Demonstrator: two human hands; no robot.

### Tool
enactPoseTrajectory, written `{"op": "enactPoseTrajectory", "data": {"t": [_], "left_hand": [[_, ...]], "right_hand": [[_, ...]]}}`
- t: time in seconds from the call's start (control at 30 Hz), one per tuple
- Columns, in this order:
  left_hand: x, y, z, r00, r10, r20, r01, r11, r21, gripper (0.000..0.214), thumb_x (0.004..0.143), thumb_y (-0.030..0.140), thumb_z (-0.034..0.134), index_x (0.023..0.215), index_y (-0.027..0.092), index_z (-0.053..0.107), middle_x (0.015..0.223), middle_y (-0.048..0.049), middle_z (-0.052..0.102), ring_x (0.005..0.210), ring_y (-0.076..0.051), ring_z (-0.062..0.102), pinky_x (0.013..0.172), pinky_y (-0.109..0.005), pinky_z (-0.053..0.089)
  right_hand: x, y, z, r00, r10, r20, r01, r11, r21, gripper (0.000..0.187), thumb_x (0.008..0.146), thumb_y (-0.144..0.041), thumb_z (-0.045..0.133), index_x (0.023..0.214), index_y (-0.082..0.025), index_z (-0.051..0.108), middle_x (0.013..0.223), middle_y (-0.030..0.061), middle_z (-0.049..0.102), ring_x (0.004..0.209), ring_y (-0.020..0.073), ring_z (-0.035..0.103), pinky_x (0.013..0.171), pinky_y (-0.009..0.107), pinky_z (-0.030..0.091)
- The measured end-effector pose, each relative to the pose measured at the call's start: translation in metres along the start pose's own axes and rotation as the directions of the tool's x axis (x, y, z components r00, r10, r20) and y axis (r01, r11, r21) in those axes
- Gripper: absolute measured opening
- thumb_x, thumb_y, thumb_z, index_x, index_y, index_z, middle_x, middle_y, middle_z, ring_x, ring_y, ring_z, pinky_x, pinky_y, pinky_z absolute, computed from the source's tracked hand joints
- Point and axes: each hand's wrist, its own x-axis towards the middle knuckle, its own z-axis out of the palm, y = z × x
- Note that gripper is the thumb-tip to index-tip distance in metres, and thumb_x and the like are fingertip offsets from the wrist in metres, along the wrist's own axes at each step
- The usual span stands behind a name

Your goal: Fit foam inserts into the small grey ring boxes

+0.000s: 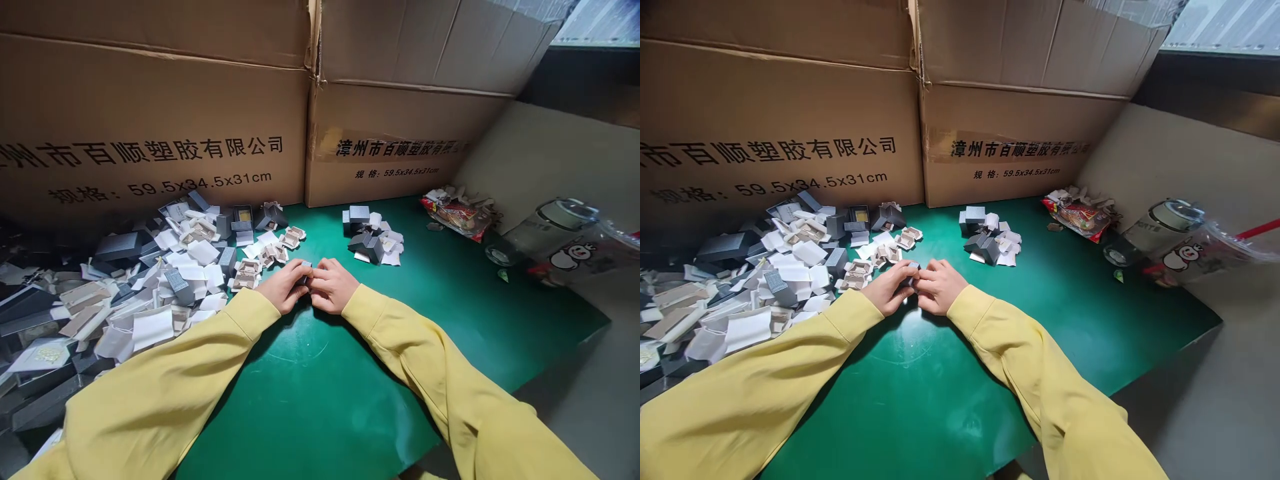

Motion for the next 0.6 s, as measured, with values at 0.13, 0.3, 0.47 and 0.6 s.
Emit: {"op": "enactPoseTrajectory", "data": {"t": [0.13, 0.3, 0.47, 0.6], "left_hand": [[0.0, 0.001, 0.0, 1.0, 0.005, -0.01, -0.005, 1.0, 0.001, 0.018, 0.081, 0.016, 0.041, 0.099, 0.018, 0.042, 0.095, -0.0065, 0.044, 0.087, -0.018, 0.047, 0.08, -0.032, 0.043], [-0.001, 0.003, 0.0, 0.999, -0.027, -0.028, 0.027, 1.0, 0.01, 0.017, 0.081, 0.02, 0.042, 0.097, 0.018, 0.044, 0.096, -0.0073, 0.045, 0.084, -0.017, 0.049, 0.077, -0.032, 0.044], [-0.002, 0.004, 0.0, 0.998, -0.039, -0.045, 0.039, 0.999, 0.008, 0.017, 0.081, 0.021, 0.042, 0.097, 0.017, 0.044, 0.096, -0.0074, 0.046, 0.08, -0.017, 0.049, 0.075, -0.032, 0.044], [-0.002, 0.006, 0.001, 0.998, -0.056, -0.011, 0.055, 0.998, -0.012, 0.02, 0.078, 0.019, 0.044, 0.098, 0.018, 0.045, 0.099, -0.0081, 0.047, 0.084, -0.018, 0.051, 0.077, -0.032, 0.044]], "right_hand": [[-0.004, 0.002, 0.003, 0.998, -0.032, -0.053, 0.032, 0.999, 0.009, 0.012, 0.075, -0.027, 0.052, 0.08, -0.019, 0.06, 0.085, 0.0052, 0.061, 0.086, 0.0208, 0.044, 0.075, 0.036, 0.035], [-0.013, 0.001, 0.001, 0.987, -0.038, -0.156, 0.041, 0.999, 0.014, 0.013, 0.08, -0.027, 0.053, 0.085, -0.018, 0.061, 0.092, 0.0064, 0.064, 0.102, 0.0228, 0.047, 0.085, 0.039, 0.037], [-0.02, -0.005, 0.002, 0.977, -0.026, -0.21, 0.031, 0.999, 0.019, 0.016, 0.082, -0.025, 0.052, 0.089, -0.018, 0.064, 0.09, 0.0077, 0.066, 0.095, 0.021, 0.054, 0.08, 0.037, 0.044], [-0.029, -0.009, 0.005, 0.981, 0.002, -0.193, 0.007, 0.999, 0.044, 0.021, 0.083, -0.025, 0.049, 0.098, -0.018, 0.064, 0.092, 0.0082, 0.068, 0.096, 0.0195, 0.058, 0.086, 0.039, 0.045]]}}
